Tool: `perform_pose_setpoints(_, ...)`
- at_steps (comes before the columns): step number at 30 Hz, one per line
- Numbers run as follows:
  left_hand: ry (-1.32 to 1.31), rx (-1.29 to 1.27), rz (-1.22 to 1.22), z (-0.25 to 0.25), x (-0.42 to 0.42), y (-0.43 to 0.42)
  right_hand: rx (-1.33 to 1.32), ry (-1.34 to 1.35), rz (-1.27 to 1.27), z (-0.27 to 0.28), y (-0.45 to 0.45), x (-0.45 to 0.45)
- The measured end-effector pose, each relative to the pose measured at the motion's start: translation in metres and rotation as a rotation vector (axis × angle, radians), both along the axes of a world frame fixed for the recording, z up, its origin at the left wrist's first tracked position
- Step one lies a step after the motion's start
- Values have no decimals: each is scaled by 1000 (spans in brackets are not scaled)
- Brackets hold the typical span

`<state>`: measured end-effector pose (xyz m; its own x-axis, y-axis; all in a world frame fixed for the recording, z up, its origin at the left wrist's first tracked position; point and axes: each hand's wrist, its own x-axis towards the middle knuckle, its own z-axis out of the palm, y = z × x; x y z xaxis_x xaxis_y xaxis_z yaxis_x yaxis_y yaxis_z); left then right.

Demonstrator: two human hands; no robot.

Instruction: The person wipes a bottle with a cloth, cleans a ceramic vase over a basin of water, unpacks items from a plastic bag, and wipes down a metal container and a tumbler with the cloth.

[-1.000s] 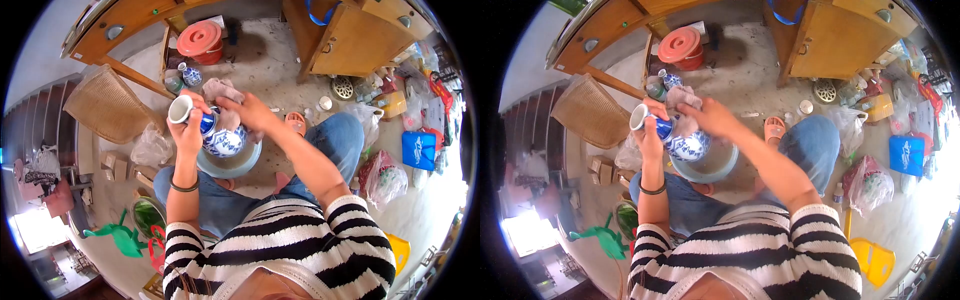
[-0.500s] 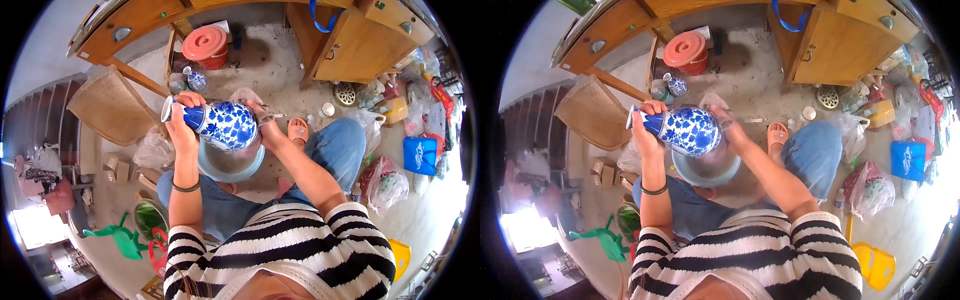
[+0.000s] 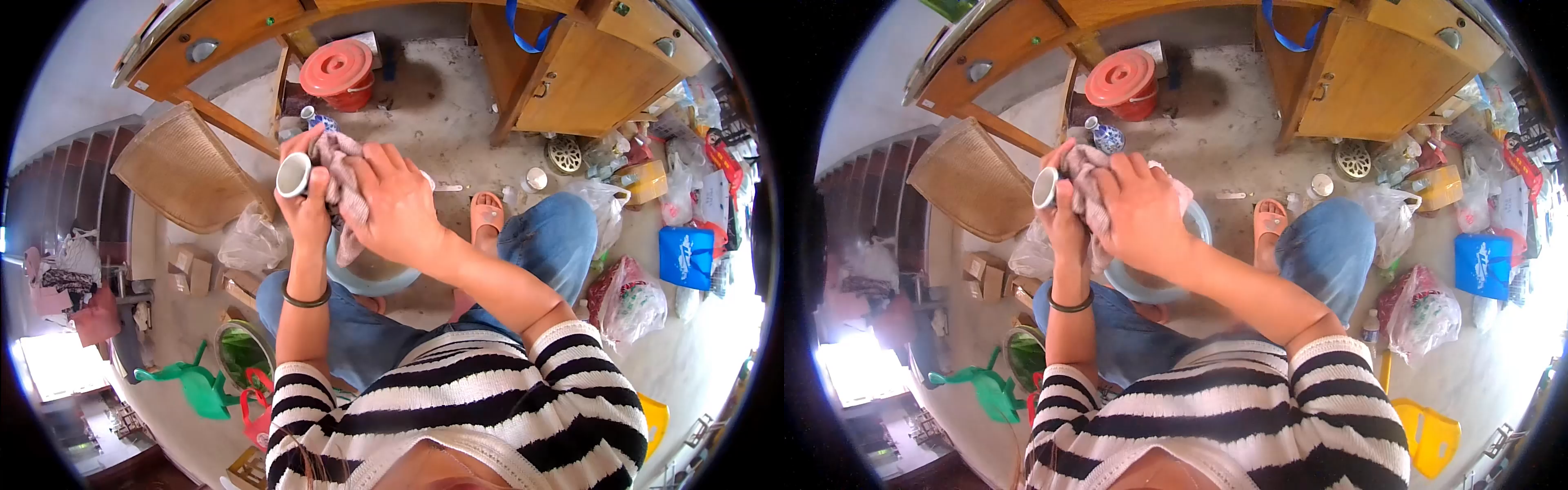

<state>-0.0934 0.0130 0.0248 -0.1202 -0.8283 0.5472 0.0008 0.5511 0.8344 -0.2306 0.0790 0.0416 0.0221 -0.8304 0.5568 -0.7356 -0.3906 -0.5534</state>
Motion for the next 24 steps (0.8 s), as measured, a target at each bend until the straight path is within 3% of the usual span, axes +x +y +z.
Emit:
perform_pose_setpoints(3,-158,-263,77,17,8,2,54,-112,-131,-26,-15,-7)
perform_pose_setpoints(4,-138,-225,38,18,11,4,383,-93,-98,-29,-23,-16)
perform_pose_setpoints(6,-98,-149,-32,18,17,7,733,-594,104,-104,-52,-30)
perform_pose_setpoints(7,-74,-143,-49,16,19,5,899,-844,211,-98,-56,-30)
perform_pose_setpoints(8,-48,-138,-62,12,21,3,942,-1240,340,-93,-42,-33)
perform_pose_setpoints(11,14,-115,-125,11,21,0,1090,-1702,654,-153,-40,-31)
perform_pose_setpoints(12,39,-111,-147,9,22,-2,967,-1873,677,-166,-36,-22)
perform_pose_setpoints(15,-23,-98,-155,8,27,-7,1015,-1788,451,-109,-16,-20)
perform_pose_setpoints(17,-1,-3,-52,4,26,-7,1015,-1773,430,-130,-22,-21)
perform_pose_setpoints(19,36,116,28,6,24,-6,992,-1650,335,-102,-16,-25)
perform_pose_setpoints(23,39,363,177,5,20,-8,614,-1596,227,-100,-11,-23)
perform_pose_setpoints(24,163,394,102,4,18,-6,530,-1481,135,-85,-9,-21)
